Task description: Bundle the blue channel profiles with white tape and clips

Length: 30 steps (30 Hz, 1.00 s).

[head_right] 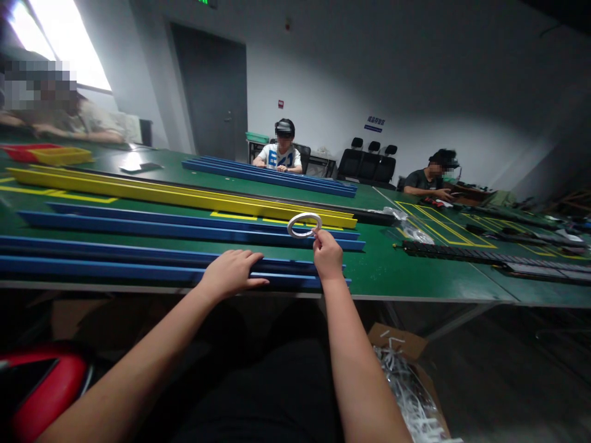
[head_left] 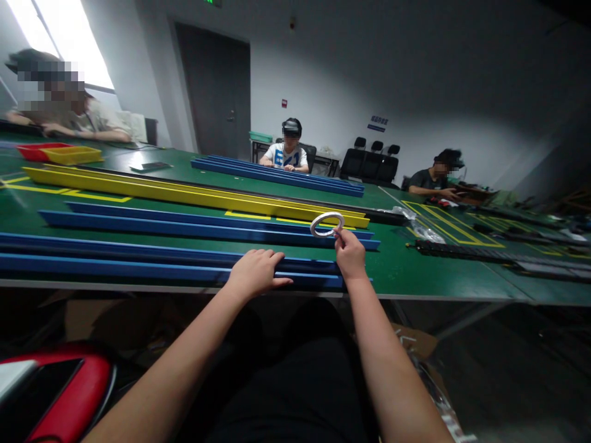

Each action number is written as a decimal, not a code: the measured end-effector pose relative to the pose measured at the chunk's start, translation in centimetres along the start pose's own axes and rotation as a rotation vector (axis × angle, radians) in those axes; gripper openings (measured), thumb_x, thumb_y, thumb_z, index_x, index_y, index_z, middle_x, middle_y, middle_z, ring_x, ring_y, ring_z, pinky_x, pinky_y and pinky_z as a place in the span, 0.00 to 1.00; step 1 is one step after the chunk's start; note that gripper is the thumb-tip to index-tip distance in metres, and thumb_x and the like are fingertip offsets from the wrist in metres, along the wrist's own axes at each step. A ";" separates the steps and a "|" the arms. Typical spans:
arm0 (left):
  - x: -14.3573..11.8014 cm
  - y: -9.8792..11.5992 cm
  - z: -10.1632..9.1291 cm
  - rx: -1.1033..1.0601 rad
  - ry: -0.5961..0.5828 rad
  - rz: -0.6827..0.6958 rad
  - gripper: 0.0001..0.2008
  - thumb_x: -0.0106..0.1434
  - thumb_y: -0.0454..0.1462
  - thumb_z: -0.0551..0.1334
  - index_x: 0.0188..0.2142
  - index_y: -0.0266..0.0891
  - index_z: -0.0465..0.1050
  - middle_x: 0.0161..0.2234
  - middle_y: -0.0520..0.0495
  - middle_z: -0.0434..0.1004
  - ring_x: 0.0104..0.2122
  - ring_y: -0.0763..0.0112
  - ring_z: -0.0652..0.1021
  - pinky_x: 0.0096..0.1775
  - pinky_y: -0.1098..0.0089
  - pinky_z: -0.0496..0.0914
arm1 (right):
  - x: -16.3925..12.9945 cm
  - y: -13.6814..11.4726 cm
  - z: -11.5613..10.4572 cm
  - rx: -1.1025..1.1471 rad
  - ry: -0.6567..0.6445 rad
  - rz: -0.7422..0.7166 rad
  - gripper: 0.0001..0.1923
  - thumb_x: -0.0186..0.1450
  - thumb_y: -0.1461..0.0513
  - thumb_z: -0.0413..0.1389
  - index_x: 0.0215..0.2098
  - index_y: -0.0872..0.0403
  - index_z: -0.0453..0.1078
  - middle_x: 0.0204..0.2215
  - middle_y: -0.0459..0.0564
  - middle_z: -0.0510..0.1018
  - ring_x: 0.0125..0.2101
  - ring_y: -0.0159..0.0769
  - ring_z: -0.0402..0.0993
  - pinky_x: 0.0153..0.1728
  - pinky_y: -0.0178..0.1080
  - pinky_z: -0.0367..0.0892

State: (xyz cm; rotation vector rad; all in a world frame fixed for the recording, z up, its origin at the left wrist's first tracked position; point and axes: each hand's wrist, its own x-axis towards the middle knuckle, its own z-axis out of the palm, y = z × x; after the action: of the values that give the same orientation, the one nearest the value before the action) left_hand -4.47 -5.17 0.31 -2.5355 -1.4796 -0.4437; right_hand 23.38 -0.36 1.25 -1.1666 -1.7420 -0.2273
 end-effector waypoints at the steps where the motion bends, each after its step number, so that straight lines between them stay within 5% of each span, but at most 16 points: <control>1: 0.0 0.0 0.0 0.001 0.002 0.003 0.36 0.56 0.64 0.54 0.55 0.44 0.67 0.44 0.41 0.77 0.44 0.54 0.75 0.47 0.59 0.63 | 0.0 0.1 0.0 0.010 0.022 0.009 0.17 0.67 0.65 0.44 0.50 0.53 0.70 0.45 0.52 0.76 0.45 0.35 0.72 0.49 0.38 0.64; 7: 0.0 -0.1 0.2 0.000 0.011 0.010 0.36 0.56 0.64 0.54 0.54 0.45 0.67 0.42 0.42 0.77 0.44 0.55 0.75 0.48 0.60 0.63 | 0.0 0.2 -0.1 -0.079 0.097 0.099 0.11 0.65 0.61 0.49 0.44 0.54 0.69 0.37 0.52 0.74 0.37 0.35 0.70 0.42 0.37 0.65; 17: -0.1 -0.1 0.4 0.011 0.031 0.007 0.36 0.56 0.64 0.54 0.54 0.45 0.67 0.42 0.41 0.77 0.43 0.55 0.76 0.47 0.60 0.64 | -0.9 -2.9 0.8 0.080 -0.154 0.380 0.23 0.68 0.46 0.45 0.47 0.55 0.65 0.27 0.48 0.78 0.28 0.36 0.76 0.34 0.35 0.66; 23: 0.0 -0.2 0.4 0.018 0.027 0.019 0.34 0.55 0.62 0.57 0.53 0.45 0.68 0.42 0.42 0.77 0.43 0.55 0.76 0.46 0.60 0.64 | -2.8 -8.0 2.5 -0.295 -0.559 0.161 0.18 0.69 0.50 0.45 0.45 0.49 0.71 0.33 0.50 0.81 0.36 0.42 0.77 0.39 0.40 0.63; 30: 0.1 -0.5 0.4 -0.022 0.020 0.027 0.35 0.53 0.62 0.60 0.54 0.46 0.67 0.43 0.43 0.77 0.44 0.56 0.76 0.46 0.61 0.64 | -2.8 -10.5 2.9 -0.471 -0.601 0.134 0.19 0.71 0.52 0.39 0.45 0.50 0.68 0.38 0.51 0.80 0.40 0.40 0.74 0.43 0.41 0.59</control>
State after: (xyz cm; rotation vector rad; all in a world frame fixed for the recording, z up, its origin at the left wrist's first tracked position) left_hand -4.78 -4.77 -0.05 -2.5570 -1.4390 -0.4828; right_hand 13.51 -5.72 1.20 -1.8268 -2.1834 -0.2262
